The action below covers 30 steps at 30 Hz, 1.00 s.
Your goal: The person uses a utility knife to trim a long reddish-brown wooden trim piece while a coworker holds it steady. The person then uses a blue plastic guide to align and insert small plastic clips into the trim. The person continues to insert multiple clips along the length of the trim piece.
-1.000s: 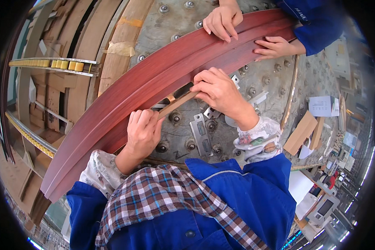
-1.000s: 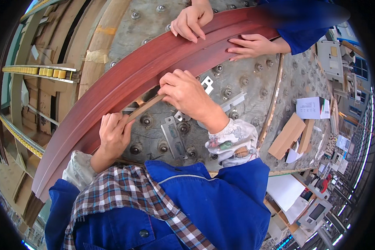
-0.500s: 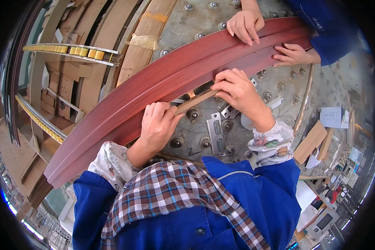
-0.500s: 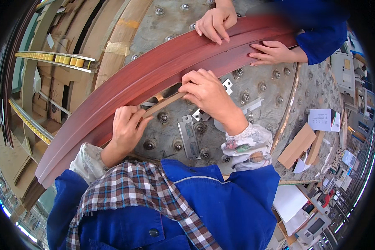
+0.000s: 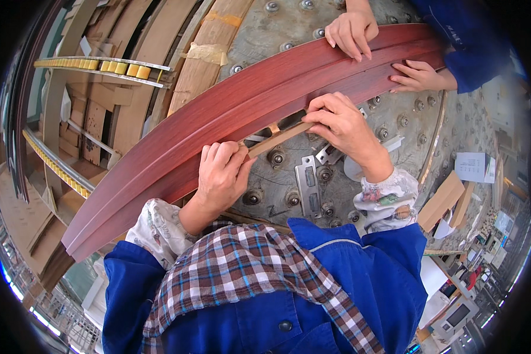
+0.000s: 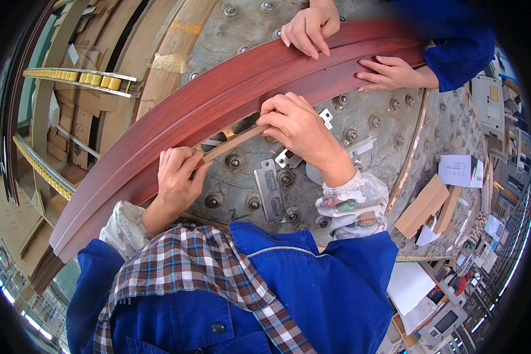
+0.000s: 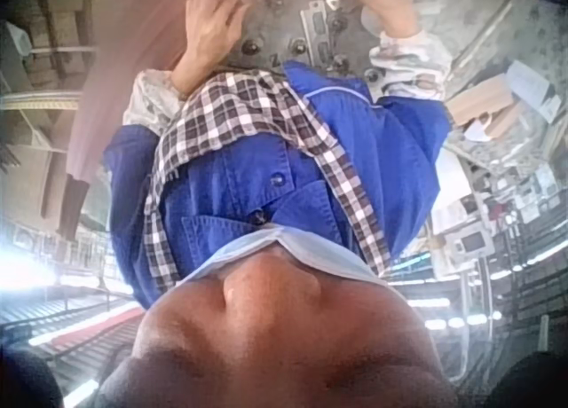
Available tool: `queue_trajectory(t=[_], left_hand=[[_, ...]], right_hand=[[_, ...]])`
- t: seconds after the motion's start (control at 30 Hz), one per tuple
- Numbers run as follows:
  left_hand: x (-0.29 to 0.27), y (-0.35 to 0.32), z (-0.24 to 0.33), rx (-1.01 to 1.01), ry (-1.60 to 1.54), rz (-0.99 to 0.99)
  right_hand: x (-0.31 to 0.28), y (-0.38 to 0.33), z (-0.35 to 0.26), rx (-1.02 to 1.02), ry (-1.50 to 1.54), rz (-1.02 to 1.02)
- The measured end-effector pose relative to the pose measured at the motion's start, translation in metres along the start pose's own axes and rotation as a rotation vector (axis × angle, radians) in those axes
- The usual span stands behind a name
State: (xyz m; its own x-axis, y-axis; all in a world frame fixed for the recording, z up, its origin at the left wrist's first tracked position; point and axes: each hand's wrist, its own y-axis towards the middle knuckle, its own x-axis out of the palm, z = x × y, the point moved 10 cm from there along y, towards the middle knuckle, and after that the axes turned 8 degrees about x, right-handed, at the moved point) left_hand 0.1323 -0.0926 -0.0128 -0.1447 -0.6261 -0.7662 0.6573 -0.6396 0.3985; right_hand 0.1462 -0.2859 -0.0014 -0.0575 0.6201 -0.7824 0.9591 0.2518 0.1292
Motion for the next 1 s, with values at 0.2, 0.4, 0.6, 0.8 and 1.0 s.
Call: queue_trajectory(t=[0.2, 0.4, 0.6, 0.8, 1.0], left_hand=[[-0.001, -0.001, 0.002, 0.029, 0.028, 0.005], [0.003, -0.002, 0.002, 0.044, 0.021, -0.026], [0.003, 0.0, 0.004, 0.013, 0.033, -0.023], [0.009, 0.012, 0.021, 0.125, 0.235, -0.098], [-0.009, -0.006, 0.0, 0.034, 0.409, -0.18]], right_hand=[[-0.004, 0.002, 0.003, 0.022, 0.119, 0.01], [-0.008, -0.006, 0.015, 0.076, 0.219, 0.065], [-0.02, -0.032, 0.005, 0.267, 0.168, 0.362], [0.081, -0.1, 0.02, 0.917, 1.312, 0.564], [0.09, -0.082, 0.013, 0.854, 1.496, 0.696]])
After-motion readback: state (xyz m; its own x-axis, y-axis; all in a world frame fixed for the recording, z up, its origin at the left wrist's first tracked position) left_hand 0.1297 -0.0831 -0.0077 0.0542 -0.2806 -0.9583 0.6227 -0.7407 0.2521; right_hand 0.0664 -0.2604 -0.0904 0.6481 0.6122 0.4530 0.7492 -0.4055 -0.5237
